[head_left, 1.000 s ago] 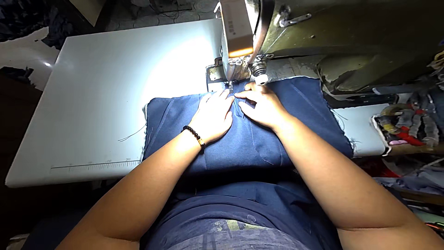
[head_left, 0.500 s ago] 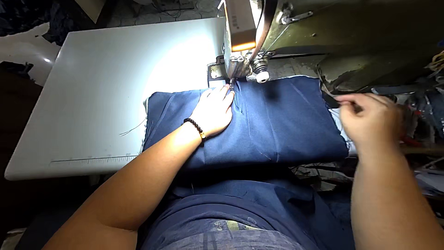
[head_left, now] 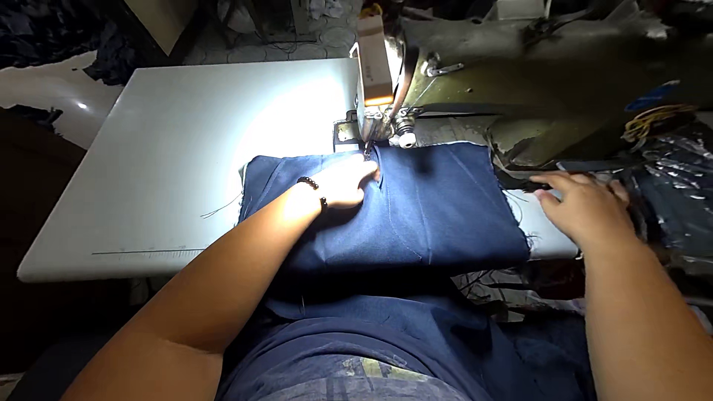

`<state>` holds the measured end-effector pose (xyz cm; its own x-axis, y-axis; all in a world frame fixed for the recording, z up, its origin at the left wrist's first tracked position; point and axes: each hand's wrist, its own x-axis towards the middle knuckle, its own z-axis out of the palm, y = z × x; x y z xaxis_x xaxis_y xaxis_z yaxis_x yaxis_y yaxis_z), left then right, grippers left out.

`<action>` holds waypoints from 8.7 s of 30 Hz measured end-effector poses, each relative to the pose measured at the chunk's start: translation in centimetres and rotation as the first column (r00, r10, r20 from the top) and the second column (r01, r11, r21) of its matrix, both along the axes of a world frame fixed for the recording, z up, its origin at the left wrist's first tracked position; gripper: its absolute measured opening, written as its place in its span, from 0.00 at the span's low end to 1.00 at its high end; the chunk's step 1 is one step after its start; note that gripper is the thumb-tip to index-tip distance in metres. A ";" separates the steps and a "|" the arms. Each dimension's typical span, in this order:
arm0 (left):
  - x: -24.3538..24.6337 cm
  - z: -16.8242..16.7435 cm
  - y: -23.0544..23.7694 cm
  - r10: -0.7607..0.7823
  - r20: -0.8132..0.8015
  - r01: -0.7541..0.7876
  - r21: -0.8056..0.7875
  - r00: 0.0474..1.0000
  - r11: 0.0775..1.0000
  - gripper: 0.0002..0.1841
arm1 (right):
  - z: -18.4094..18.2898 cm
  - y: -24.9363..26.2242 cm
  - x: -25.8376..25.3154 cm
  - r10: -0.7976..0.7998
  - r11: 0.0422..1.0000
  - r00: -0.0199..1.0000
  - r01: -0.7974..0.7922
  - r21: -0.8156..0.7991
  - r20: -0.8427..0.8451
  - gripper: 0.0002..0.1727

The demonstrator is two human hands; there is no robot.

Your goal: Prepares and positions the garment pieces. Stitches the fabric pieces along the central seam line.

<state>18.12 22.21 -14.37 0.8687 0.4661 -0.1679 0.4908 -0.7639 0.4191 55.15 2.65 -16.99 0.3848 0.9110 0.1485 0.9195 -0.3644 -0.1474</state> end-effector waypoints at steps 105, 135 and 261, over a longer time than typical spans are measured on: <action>-4.8 -5.9 -12.0 -0.089 0.523 -0.026 0.207 0.848 0.978 0.14 | 0.4 2.5 -19.3 0.669 0.711 0.733 -0.586 0.388 -0.118 0.23; -0.7 -4.9 -7.1 -0.202 0.382 0.078 0.316 0.902 0.946 0.09 | -3.4 0.7 -22.6 0.485 0.860 0.771 -0.335 0.385 -0.412 0.14; -2.4 -3.4 -2.9 -0.026 0.041 0.013 0.309 0.999 0.951 0.35 | -1.3 8.3 -24.2 0.308 0.933 0.843 -0.177 0.313 -0.440 0.06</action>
